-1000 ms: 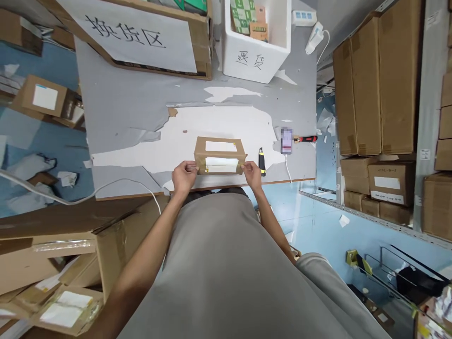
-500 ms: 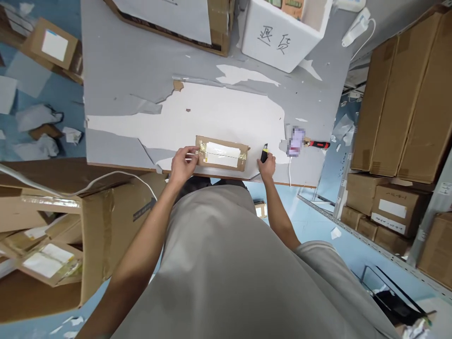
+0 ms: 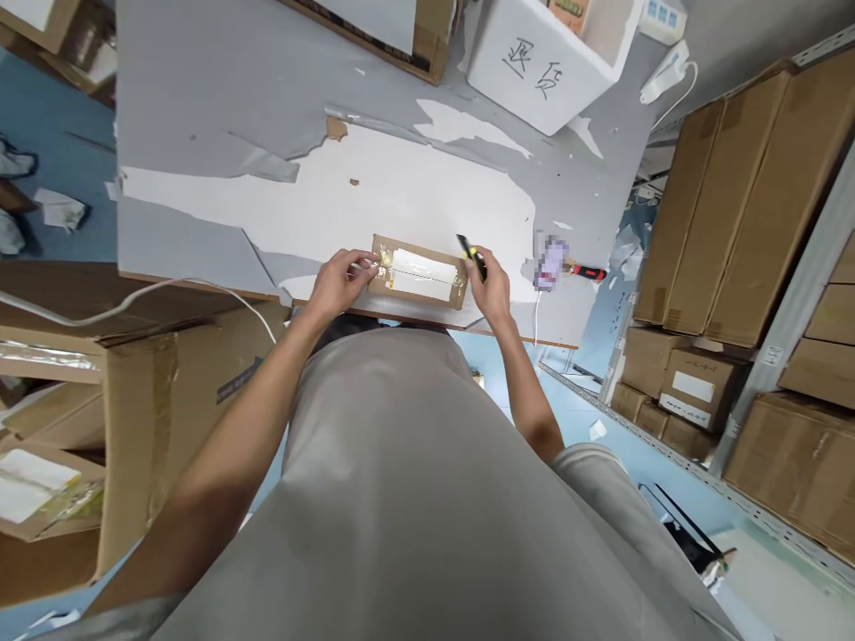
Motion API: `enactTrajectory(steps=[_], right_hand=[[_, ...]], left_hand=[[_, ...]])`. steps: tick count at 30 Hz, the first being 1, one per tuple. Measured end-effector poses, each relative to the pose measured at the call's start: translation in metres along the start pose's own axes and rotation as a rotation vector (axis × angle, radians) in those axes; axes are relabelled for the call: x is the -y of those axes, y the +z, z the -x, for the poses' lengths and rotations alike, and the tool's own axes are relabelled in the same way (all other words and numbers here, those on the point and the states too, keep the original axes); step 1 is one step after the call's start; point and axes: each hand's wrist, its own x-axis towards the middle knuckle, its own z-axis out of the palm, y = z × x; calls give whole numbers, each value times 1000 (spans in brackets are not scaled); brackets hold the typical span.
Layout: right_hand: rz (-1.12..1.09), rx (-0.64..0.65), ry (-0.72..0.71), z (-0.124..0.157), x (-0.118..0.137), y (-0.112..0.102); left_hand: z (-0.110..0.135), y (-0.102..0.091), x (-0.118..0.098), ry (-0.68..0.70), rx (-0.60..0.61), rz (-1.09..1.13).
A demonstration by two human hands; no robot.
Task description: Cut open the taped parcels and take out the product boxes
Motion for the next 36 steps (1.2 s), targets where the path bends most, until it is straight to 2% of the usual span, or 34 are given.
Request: enactTrajectory(steps=[3,6,8,11,18,28,31,34,36], right_hand=[[207,242,-122,1,53,6],[469,447,-196,-2,94,19],[607,519,-217,-6,112,26],[731,556,-222,-12,125,34],[811,570,-208,-16,130,39],[877,618,-214,-27,156,52],[906,612,-129,-21,139,32],[941,589,-8,-4,104,-6],[933,570,18,8,80,-29]], left_hand=[[-7,-2,5,37,36,15],[-12,-3,8,64,75,30],[-14,-2,9,74,94,39],[-16,-1,10,80,109,50],[-19,1,11,77,130,82],[-20,-1,10,44,133,69],[-19,-4,8,38,117,33],[-18,-1,4,15,99,14],[-17,4,0,-1,103,13]])
